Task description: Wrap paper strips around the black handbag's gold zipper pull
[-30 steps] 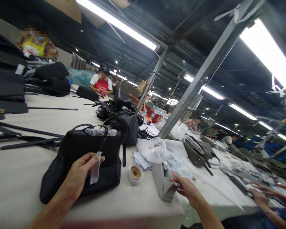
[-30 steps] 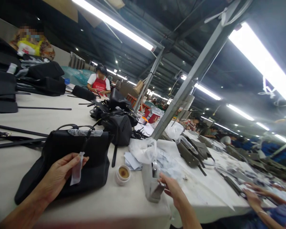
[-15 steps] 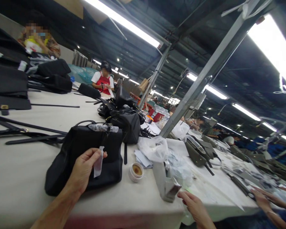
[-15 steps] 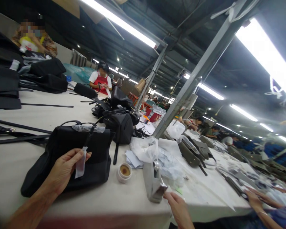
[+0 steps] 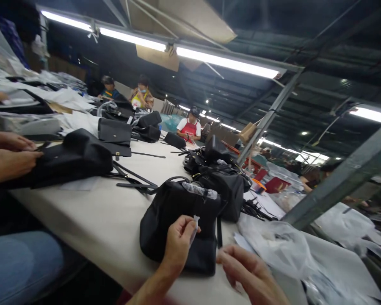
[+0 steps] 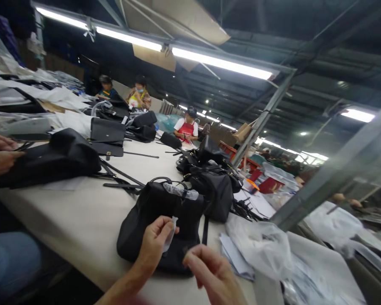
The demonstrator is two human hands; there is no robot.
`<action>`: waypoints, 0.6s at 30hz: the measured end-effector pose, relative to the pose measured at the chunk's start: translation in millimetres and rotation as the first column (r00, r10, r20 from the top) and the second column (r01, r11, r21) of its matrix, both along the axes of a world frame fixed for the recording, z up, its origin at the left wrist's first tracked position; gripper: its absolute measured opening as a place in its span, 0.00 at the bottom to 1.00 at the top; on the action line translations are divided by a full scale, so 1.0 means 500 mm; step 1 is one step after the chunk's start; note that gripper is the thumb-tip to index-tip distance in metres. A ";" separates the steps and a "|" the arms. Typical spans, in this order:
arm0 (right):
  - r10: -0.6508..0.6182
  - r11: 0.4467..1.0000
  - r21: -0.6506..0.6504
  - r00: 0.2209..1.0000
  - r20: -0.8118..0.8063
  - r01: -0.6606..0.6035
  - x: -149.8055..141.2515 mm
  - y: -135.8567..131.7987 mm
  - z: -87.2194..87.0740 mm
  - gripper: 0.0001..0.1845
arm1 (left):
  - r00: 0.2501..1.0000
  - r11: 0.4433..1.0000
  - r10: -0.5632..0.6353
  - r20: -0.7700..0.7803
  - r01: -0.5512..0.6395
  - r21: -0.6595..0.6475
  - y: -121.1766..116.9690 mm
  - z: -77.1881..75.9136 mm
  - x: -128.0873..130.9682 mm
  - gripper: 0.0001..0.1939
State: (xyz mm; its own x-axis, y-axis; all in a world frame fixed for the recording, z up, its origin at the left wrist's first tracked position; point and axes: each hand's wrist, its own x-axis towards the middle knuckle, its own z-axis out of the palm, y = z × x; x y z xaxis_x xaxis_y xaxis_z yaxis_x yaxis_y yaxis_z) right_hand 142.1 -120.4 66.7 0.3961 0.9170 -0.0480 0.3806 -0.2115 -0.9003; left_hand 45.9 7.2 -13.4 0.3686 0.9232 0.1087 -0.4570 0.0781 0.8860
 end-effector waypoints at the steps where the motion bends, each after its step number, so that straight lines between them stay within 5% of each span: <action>1: 0.022 1.000 0.023 1.000 0.020 -0.022 -0.013 0.036 0.014 0.21 | 1.000 0.999 0.008 -0.003 -0.008 0.037 -0.004 -0.002 -0.001 0.16; 6: 0.037 0.997 0.051 0.964 0.263 -0.052 -0.026 0.144 0.016 0.20 | 0.984 0.966 0.145 -0.100 -0.119 0.230 -0.019 -0.013 0.003 0.12; 11: -0.023 1.000 0.012 0.887 0.461 0.020 -0.008 0.160 -0.011 0.21 | 0.959 0.917 0.248 -0.134 -0.188 0.353 -0.023 -0.021 0.008 0.11; 18: -0.091 0.993 -0.011 0.822 0.562 0.118 -0.018 0.165 -0.002 0.16 | 0.949 0.873 0.297 -0.106 -0.225 0.433 -0.024 -0.034 0.002 0.08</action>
State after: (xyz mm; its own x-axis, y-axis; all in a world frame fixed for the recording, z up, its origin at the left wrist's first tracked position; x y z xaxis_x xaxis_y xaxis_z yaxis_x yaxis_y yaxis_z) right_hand 132.9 -38.1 65.7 0.4603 0.8708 0.1729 0.7897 -0.3126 -0.5279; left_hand 47.0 -4.9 -30.5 0.1660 0.8733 0.4581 -0.2553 -0.4106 0.8753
